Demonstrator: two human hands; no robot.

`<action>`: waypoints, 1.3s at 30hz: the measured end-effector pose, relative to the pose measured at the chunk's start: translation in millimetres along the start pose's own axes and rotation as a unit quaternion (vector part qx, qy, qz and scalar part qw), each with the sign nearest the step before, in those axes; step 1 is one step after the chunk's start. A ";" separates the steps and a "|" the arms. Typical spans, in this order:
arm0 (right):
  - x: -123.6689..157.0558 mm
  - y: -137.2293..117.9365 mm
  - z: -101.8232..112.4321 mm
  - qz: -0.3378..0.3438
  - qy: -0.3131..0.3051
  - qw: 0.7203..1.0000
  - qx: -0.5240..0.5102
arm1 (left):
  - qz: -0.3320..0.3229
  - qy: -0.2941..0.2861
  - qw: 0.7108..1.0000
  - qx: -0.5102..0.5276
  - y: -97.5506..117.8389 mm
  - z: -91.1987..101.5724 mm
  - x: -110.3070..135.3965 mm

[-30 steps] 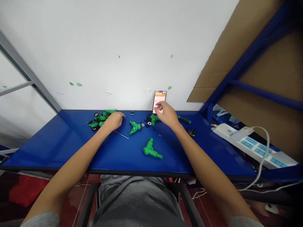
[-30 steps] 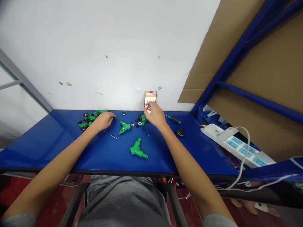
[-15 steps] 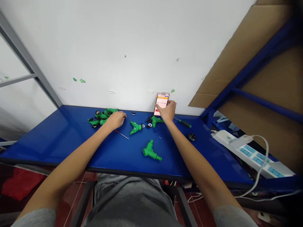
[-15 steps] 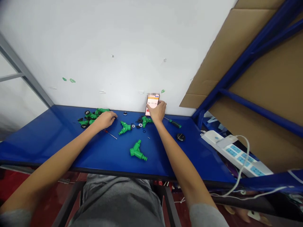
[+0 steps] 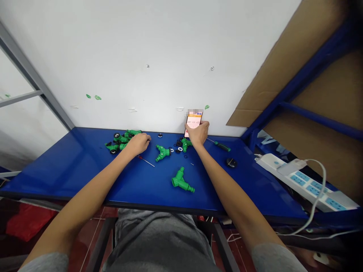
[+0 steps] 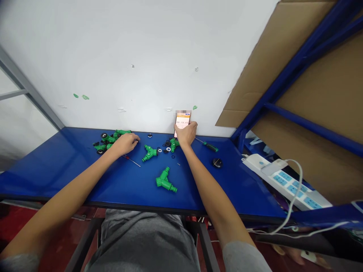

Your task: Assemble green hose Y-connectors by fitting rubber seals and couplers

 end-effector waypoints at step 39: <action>75.8 -49.1 53.0 0.364 -0.381 0.849 -0.042 | 0.017 0.057 0.964 0.258 18.3 -0.4 0.0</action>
Point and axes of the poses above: each hand's wrist, its own x-axis away from the middle knuckle, its own z-axis out of the back of the hand, y = z × x, the point moved 3 cm from there along -x, towards the middle knuckle, and after that the axes turned 10 degrees about -x, right-handed, at the moved point
